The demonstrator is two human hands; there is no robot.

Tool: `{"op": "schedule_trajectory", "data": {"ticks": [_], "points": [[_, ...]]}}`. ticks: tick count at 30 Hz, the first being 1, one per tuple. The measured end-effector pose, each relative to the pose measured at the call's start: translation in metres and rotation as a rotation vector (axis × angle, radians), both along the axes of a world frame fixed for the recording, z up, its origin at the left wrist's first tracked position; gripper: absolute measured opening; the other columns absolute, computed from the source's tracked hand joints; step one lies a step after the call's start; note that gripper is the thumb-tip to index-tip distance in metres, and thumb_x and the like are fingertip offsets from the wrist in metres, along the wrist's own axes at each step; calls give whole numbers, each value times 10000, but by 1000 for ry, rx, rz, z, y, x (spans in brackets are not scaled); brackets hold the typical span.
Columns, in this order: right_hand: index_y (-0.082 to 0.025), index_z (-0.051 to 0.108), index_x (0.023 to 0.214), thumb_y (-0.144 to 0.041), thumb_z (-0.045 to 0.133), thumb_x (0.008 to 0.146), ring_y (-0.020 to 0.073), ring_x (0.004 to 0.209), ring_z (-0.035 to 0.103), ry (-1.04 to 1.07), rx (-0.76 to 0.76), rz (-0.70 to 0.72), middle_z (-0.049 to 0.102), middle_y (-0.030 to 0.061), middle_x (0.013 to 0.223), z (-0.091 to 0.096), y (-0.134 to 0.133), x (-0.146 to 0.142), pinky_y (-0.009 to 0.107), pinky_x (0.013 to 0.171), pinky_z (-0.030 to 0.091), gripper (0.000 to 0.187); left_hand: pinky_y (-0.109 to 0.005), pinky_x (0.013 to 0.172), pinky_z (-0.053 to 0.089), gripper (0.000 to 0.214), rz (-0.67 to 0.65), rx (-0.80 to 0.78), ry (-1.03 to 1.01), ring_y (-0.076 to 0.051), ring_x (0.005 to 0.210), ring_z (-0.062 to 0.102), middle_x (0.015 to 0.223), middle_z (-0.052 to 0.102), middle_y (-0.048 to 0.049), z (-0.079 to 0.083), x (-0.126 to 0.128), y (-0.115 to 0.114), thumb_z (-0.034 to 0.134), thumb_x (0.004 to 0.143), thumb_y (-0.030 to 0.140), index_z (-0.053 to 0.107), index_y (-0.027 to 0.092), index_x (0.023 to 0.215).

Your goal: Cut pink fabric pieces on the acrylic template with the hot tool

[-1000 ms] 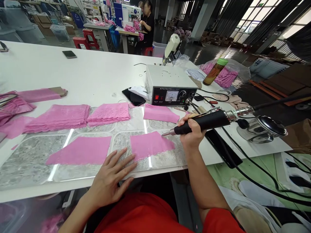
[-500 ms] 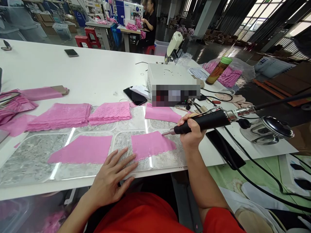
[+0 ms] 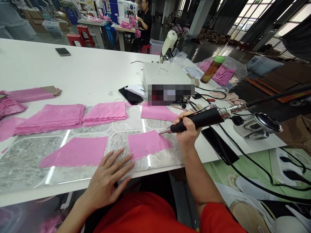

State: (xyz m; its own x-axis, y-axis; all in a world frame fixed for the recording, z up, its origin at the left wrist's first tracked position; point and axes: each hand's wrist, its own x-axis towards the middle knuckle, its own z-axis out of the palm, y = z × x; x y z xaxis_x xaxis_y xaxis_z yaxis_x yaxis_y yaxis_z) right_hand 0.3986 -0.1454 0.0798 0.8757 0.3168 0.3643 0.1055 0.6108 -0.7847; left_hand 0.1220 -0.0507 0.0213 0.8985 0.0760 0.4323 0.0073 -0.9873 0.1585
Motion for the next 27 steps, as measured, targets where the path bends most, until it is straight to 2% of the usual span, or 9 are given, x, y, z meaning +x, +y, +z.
{"op": "schedule_trajectory", "data": {"ticks": [10, 27], "points": [[-200, 546, 710, -239, 588, 641, 80, 516, 501, 12, -27, -58, 514, -48, 658, -1, -30, 8, 247, 498, 419, 90, -479, 1171, 270, 470, -9, 0, -12, -290, 1410, 369, 1376, 584, -32, 0, 1, 0, 593, 859, 198, 563, 265, 1324], [-197, 522, 679, -250, 600, 673, 81, 512, 497, -35, -43, -31, 509, -42, 639, -2, -24, 5, 248, 504, 426, 95, -488, 1162, 284, 489, -3, 2, -11, -292, 1405, 378, 1382, 578, -27, -1, 1, 1, 580, 862, 190, 547, 272, 1343]]}}
